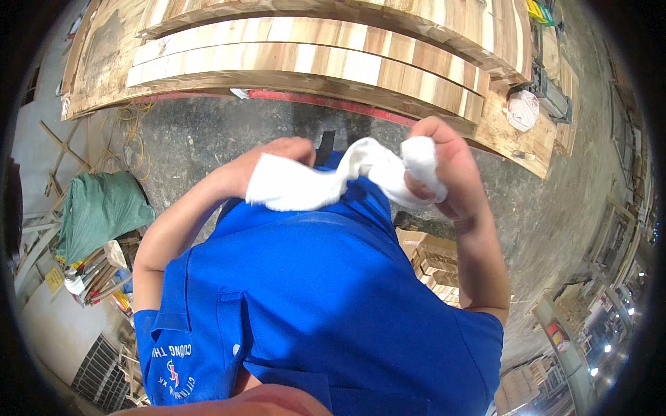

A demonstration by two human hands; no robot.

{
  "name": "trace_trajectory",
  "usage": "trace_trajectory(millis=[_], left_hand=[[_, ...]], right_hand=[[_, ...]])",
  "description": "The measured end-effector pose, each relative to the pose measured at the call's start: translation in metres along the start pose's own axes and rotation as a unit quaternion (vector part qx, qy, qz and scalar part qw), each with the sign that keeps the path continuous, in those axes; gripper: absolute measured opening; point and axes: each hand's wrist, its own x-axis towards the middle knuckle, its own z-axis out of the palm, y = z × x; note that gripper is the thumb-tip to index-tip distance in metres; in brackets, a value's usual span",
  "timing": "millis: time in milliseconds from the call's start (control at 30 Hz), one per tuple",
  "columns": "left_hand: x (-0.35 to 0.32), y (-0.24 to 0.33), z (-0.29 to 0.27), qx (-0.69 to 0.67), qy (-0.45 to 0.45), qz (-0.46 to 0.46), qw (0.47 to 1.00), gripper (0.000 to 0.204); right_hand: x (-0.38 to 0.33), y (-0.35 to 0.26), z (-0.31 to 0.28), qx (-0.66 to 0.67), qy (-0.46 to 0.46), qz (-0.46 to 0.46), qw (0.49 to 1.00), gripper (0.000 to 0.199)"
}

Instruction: The person wipes the surface of large wooden panels with a white cloth, moving along the edges and across the grain. They flip a panel over to clean the other side and then stack it with other panels. The person also wipes their shirt with the cloth during the task.

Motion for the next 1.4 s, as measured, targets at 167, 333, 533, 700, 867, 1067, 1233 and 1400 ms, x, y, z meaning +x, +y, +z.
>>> trace_trajectory(millis=[167,333,533,700,867,1067,1233,1400], left_hand=[[0.011,0.004,0.001,0.108,0.013,0.006,0.994,0.025],[0.032,-0.007,-0.007,0.158,0.109,0.014,0.981,0.018],[0.029,-0.040,0.023,0.123,0.037,0.041,0.991,0.020],[0.018,-0.042,0.030,0.107,0.084,0.067,0.988,0.021],[0.022,-0.034,0.017,0.145,0.066,0.033,0.987,0.021],[0.018,-0.042,0.025,0.167,0.087,0.054,0.981,0.023],[0.025,-0.039,0.015,0.189,0.111,0.072,0.973,0.019],[0.022,-0.043,0.019,0.191,0.114,0.066,0.973,0.018]], right_hand=[[0.016,0.008,0.018,-0.047,0.039,0.005,0.998,0.005],[0.039,0.034,0.019,-0.168,0.029,-0.013,0.985,0.010],[0.063,0.089,0.030,-0.639,-0.120,0.034,0.759,0.018],[0.040,0.061,0.017,-0.465,-0.253,0.141,0.837,0.018],[0.045,0.071,0.038,-0.563,-0.181,0.040,0.805,0.019],[0.033,0.064,0.031,-0.483,-0.206,0.098,0.846,0.022],[0.058,0.080,0.044,-0.653,-0.110,0.038,0.748,0.016],[0.047,0.053,0.043,-0.500,-0.205,0.167,0.825,0.025]])
